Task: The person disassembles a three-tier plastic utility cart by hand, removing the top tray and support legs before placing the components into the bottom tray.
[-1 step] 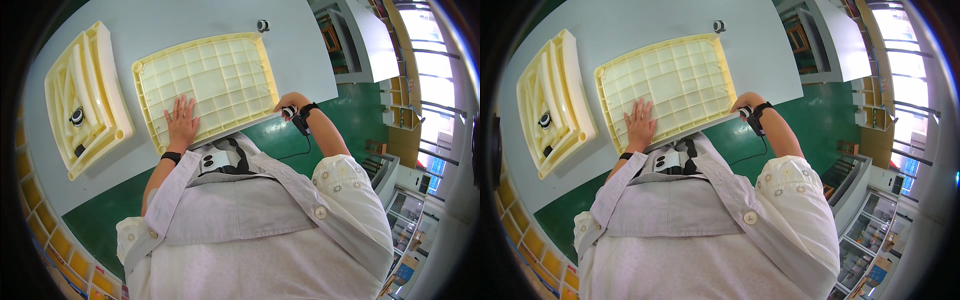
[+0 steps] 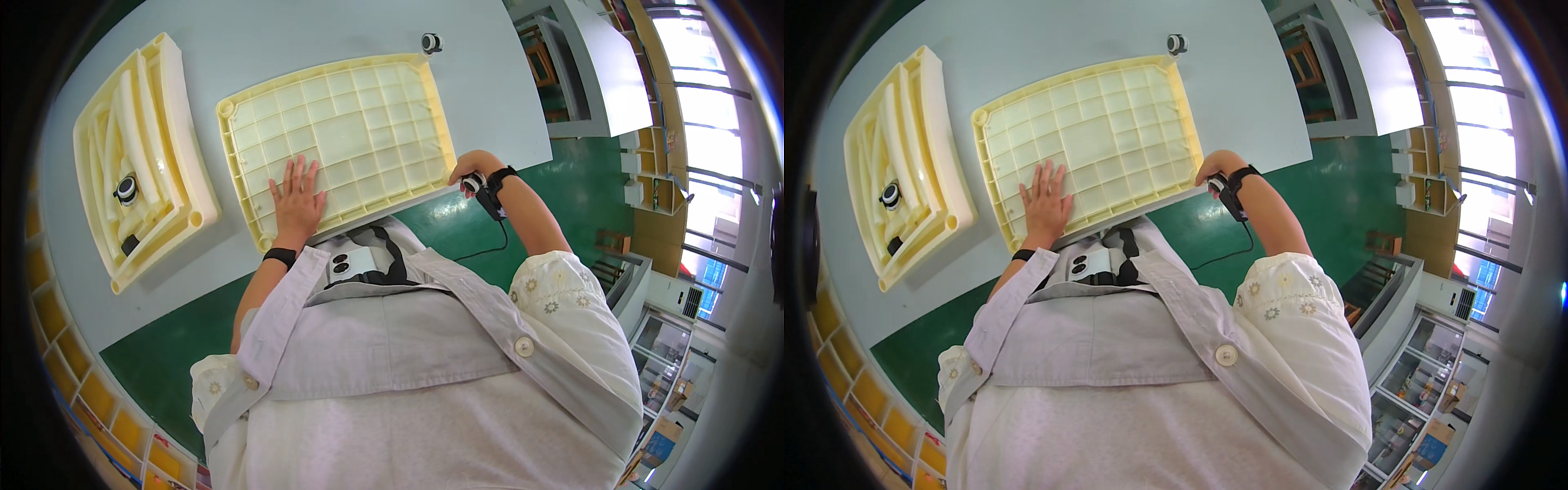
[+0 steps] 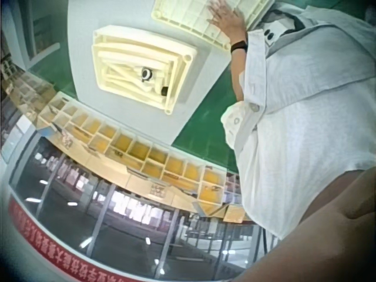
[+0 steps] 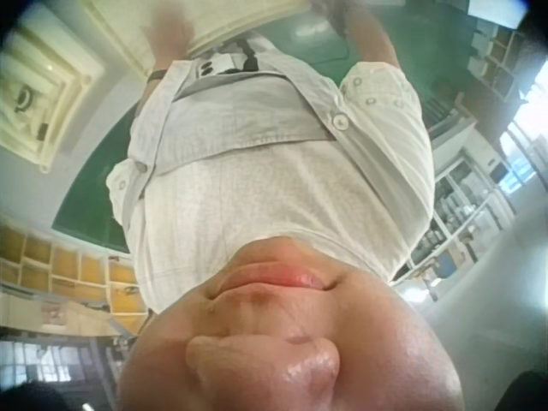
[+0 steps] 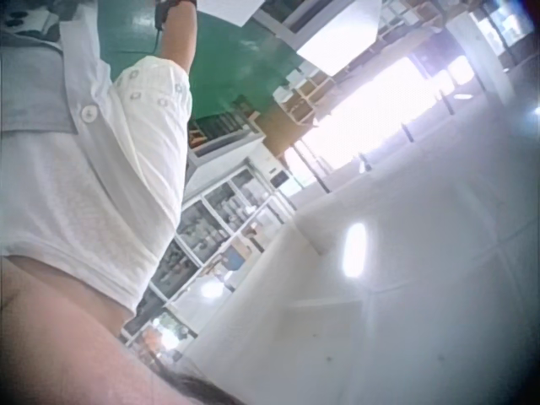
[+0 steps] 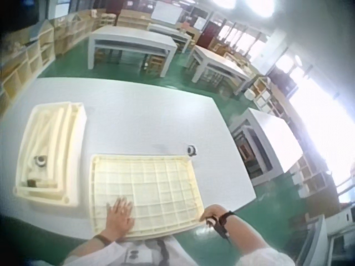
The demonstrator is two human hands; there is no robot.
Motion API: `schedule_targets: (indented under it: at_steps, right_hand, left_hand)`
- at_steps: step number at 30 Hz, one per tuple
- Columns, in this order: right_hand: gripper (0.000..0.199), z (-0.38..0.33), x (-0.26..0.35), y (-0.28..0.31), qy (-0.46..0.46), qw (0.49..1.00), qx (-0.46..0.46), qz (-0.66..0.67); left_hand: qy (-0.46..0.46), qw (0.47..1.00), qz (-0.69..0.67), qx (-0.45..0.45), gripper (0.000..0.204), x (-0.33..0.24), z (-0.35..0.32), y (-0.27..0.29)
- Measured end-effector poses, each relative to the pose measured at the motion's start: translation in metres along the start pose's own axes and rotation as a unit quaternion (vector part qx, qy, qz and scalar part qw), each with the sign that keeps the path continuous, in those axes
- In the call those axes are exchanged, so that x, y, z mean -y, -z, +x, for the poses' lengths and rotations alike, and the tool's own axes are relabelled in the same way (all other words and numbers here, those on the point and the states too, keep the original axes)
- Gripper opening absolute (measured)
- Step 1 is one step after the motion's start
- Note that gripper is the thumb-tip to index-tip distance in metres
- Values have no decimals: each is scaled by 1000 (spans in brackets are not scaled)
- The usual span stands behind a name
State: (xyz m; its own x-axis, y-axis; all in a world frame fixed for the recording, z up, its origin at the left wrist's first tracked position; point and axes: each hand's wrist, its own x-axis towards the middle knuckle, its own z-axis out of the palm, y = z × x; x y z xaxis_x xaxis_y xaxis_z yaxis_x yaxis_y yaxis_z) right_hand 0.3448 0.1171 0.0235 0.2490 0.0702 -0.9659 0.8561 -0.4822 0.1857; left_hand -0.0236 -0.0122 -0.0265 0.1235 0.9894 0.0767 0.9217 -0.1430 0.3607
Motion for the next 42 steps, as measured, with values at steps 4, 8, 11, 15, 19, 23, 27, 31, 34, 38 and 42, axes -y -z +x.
schedule_targets:
  at_steps: [4, 8, 11, 15, 19, 23, 27, 31, 34, 38, 42]
  right_hand:
    - [9, 37, 21, -7, -109, 959, -36, -259]
    - [6, 19, 27, -20, -97, 933, -116, -327]
    - [9, 10, 28, -24, -81, 909, -154, -379]
    - [12, 6, 25, -39, -19, 868, -217, -446]
    - [16, 1, 18, -49, 34, 791, -321, -520]
    - [18, -7, 11, -61, 86, 638, -324, -693]
    - [17, -5, 17, -52, 97, 737, -319, -588]
    - [18, -4, 28, -26, 50, 829, -187, -525]
    - [19, 23, 24, -11, -65, 911, -87, -398]
    - [13, 16, 26, -18, -43, 884, -173, -432]
    - [5, -2, 1, -45, 133, 692, -385, -596]
  left_hand:
    - [0, 1000, -7, 17, 59, 0, 2, 2]
    - [5, 1000, -11, 17, 58, 3, 0, 0]
    - [1, 1000, -16, 2, 60, 1, 2, -4]
    - [15, 1000, -13, 21, 60, 3, -2, 0]
    - [3, 1000, -27, 9, 60, 4, 0, 1]
    - [-3, 999, -36, 3, 61, 5, 0, -1]
    - [3, 1000, -25, 10, 58, 7, -1, -2]
    - [2, 1000, -29, 3, 61, 5, -2, -1]
    - [-2, 1000, -30, -2, 60, 2, 0, -3]
    - [11, 1000, -22, -4, 60, 0, -2, -6]
    - [11, 1000, -22, -4, 60, 0, 1, -6]
